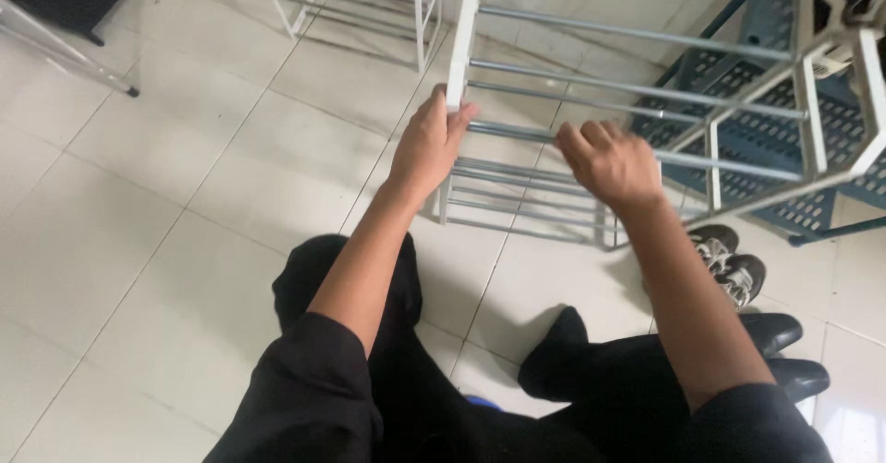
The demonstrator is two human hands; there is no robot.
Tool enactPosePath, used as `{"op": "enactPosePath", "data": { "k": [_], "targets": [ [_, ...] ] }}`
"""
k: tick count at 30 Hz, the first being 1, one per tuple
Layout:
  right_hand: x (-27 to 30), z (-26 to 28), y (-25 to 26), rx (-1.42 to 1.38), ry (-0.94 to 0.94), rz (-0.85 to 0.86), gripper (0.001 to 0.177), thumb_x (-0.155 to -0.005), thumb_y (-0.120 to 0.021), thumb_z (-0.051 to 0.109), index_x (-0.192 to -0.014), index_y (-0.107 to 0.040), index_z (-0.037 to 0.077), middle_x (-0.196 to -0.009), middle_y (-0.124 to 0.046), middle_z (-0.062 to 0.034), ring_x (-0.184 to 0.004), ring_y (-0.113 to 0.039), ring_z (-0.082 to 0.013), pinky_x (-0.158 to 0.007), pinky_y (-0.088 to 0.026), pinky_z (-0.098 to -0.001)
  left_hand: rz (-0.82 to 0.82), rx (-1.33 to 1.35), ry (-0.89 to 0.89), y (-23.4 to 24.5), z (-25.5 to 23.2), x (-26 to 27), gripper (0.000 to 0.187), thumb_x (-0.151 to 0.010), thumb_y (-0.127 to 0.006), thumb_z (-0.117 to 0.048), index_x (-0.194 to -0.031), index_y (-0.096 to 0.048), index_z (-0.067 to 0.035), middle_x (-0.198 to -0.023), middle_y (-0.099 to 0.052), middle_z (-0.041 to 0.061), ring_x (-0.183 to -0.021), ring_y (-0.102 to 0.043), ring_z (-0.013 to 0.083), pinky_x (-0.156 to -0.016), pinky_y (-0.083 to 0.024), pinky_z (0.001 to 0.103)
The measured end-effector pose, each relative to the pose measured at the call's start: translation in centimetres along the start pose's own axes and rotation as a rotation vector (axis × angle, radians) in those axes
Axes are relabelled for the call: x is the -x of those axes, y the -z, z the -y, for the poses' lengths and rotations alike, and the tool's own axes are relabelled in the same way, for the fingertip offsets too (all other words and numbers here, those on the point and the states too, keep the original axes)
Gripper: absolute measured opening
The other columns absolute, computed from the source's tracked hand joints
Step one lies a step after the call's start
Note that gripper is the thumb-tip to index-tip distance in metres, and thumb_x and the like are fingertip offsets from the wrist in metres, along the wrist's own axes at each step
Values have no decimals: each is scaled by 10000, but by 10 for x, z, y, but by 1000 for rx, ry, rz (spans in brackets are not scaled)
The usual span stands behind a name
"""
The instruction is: The person removes several pairs of shoes from a white metal shoe rack and places them on the floor. Then they disassemble the rack by removing metal rods and white plastic side frames, laying the parts on the floor.
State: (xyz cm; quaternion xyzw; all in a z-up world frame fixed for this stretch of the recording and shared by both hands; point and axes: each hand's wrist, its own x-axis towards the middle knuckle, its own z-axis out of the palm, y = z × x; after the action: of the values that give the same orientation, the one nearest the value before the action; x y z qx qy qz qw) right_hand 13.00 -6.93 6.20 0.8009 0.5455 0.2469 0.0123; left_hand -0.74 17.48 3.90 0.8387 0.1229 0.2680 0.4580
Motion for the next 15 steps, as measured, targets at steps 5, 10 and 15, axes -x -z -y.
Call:
{"op": "enactPosePath", "data": {
  "k": [5, 10, 15],
  "targets": [
    [-12, 41, 17, 41, -112, 198, 397, -1048, -481, 471, -1115, -614, 102, -1015, -734, -122, -917, -749, -244, -671, -635, -377, -52, 29, -94, -13, 14, 1, 331, -1059, -583, -363, -1119, -589, -38, -946, -711, 163, -848, -706, 333, -728, -555, 430],
    [-40, 69, 8, -121, -72, 123, 379, -1011, -483, 311, -1163, -617, -9, -1028, -722, -170, -946, -738, -280, -705, -623, -394, -18, 269, 77, -42, -5, -4, 343, -1025, -595, -360, -1028, -609, -18, -811, -674, 153, -682, -665, 274, -640, -530, 405],
    [-74, 57, -4, -325, -166, 352, 303, -960, -472, 145, -1187, -604, -4, -953, -738, -202, -800, -740, -356, -672, -604, -467, -19, 184, -76, -37, -10, -13, 403, -1019, -618, -412, -997, -657, -11, -838, -695, 160, -726, -694, 288, -645, -550, 401]
  ]
}}
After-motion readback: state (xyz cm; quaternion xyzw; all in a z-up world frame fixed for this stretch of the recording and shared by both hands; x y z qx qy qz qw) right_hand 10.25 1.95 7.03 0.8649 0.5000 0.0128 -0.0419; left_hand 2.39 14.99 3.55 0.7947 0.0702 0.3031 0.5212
